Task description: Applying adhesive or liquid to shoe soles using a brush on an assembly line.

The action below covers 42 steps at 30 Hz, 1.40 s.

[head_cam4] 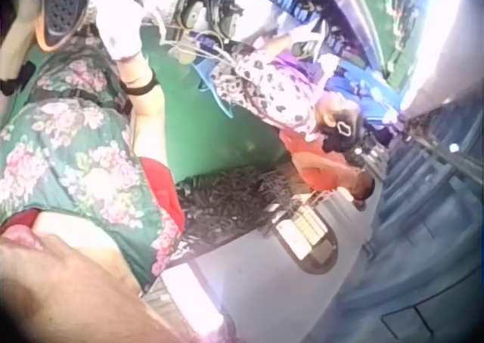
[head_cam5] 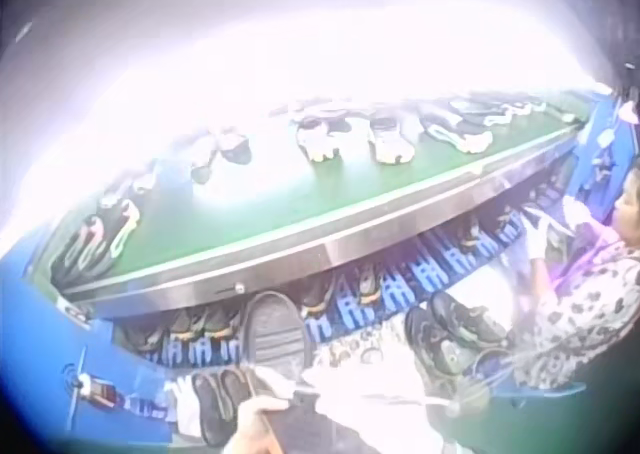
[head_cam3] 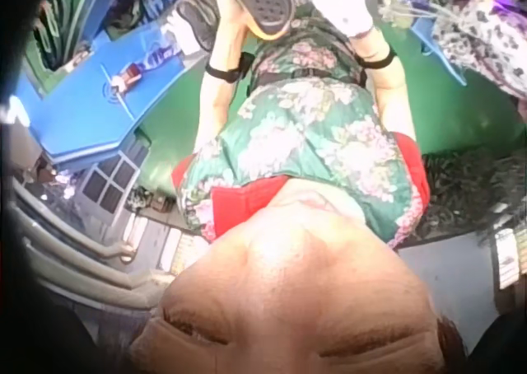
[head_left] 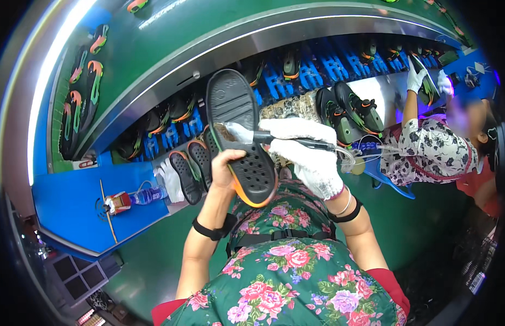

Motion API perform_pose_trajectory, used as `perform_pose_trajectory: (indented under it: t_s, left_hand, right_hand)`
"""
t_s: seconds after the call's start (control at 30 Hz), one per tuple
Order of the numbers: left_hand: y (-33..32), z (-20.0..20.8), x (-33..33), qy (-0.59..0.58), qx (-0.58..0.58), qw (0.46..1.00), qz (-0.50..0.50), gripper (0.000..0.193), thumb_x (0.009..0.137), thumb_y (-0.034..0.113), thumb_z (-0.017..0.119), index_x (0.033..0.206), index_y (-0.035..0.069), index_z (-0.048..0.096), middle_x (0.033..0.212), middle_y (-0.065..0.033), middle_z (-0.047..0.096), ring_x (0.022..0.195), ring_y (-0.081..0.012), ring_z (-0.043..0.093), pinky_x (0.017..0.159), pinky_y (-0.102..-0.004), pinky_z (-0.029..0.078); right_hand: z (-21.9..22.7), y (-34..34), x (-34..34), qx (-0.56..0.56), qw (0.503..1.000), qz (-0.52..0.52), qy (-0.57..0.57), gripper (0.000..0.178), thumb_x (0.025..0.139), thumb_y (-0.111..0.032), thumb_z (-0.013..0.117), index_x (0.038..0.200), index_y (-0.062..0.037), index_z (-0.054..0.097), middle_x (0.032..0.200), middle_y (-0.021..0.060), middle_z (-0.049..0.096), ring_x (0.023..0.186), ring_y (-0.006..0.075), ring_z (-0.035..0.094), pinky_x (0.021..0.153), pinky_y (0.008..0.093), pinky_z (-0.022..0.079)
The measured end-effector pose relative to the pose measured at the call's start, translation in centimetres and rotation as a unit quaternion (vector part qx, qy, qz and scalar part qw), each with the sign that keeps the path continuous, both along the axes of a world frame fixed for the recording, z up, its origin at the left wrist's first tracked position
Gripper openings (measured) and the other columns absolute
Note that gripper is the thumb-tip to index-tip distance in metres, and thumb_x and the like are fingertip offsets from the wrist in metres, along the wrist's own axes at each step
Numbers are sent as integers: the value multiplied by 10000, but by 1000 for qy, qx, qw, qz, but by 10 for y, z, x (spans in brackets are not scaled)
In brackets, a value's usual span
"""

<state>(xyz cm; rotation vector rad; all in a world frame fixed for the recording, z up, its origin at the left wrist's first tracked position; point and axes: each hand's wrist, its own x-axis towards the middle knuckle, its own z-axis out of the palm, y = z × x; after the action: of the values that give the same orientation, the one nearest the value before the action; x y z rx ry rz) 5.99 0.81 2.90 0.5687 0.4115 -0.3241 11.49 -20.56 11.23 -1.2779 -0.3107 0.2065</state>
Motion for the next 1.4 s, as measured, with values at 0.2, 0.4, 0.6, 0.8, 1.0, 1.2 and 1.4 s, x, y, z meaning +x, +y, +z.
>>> perform_pose_trajectory:
  t_s: [0.2, 0.4, 0.6, 0.8, 1.0, 1.2, 1.4]
  left_hand:
    - [-27, -4, -26, -92, -184, 974, 91, 811, 978, 688, 486, 1500, 67, 467, 1429, -117, 596, 1262, -288, 609, 1095, -465, 482]
    - [-37, -5, -33, -141, -243, 957, 77, 811, 1014, 738, 302, 1499, 118, 493, 1455, -75, 580, 1287, -284, 573, 1128, -442, 431]
    - [-60, 18, -36, -40, 82, 995, 39, 990, 936, 859, 231, 1594, 126, 322, 1526, -77, 490, 1367, -275, 503, 1162, -447, 389]
    - [-39, -22, -49, -155, -241, 957, 39, 991, 916, 882, 220, 1539, 139, 425, 1498, -105, 523, 1344, -298, 532, 1160, -488, 399]
    - [-30, -32, -61, -100, -255, 961, 29, 1081, 863, 937, 180, 1551, 134, 407, 1505, -121, 517, 1371, -314, 506, 1160, -501, 395]
    - [-29, -25, -46, -194, -244, 949, 39, 1034, 900, 896, 175, 1595, 148, 333, 1537, -91, 492, 1395, -299, 490, 1186, -488, 376]
    - [-14, -50, -61, -47, -56, 995, 63, 1019, 899, 900, 213, 1529, 134, 443, 1516, -91, 513, 1371, -292, 500, 1171, -473, 373]
  right_hand:
    - [-9, 1, -3, -151, 958, -5, -242, 231, 832, -50, 742, 1058, -7, 766, 1156, 148, 752, 986, 267, 728, 859, 371, 569]
    - [-7, 11, 2, -241, 881, -55, -403, 329, 808, -29, 744, 1137, -28, 754, 1165, 137, 748, 999, 278, 719, 844, 373, 575]
    - [-5, 16, -6, -278, 858, -18, -430, 398, 838, -69, 702, 1235, -46, 715, 1250, 154, 710, 1125, 328, 669, 930, 418, 541]
    - [-33, 8, -23, -215, 925, 30, -310, 435, 828, -53, 719, 1262, -82, 713, 1293, 124, 700, 1144, 317, 671, 972, 415, 516]
    - [-10, 20, -30, -224, 892, 51, -389, 400, 797, -4, 741, 1191, -72, 744, 1210, 141, 731, 1074, 314, 700, 882, 393, 565]
    - [-20, 14, -16, -179, 921, -12, -346, 362, 807, -17, 742, 1165, -70, 755, 1185, 129, 742, 1044, 311, 710, 863, 384, 570]
    - [-33, 24, -30, -177, 896, 37, -406, 328, 851, -74, 730, 1177, -61, 753, 1183, 125, 743, 1024, 302, 715, 862, 376, 569]
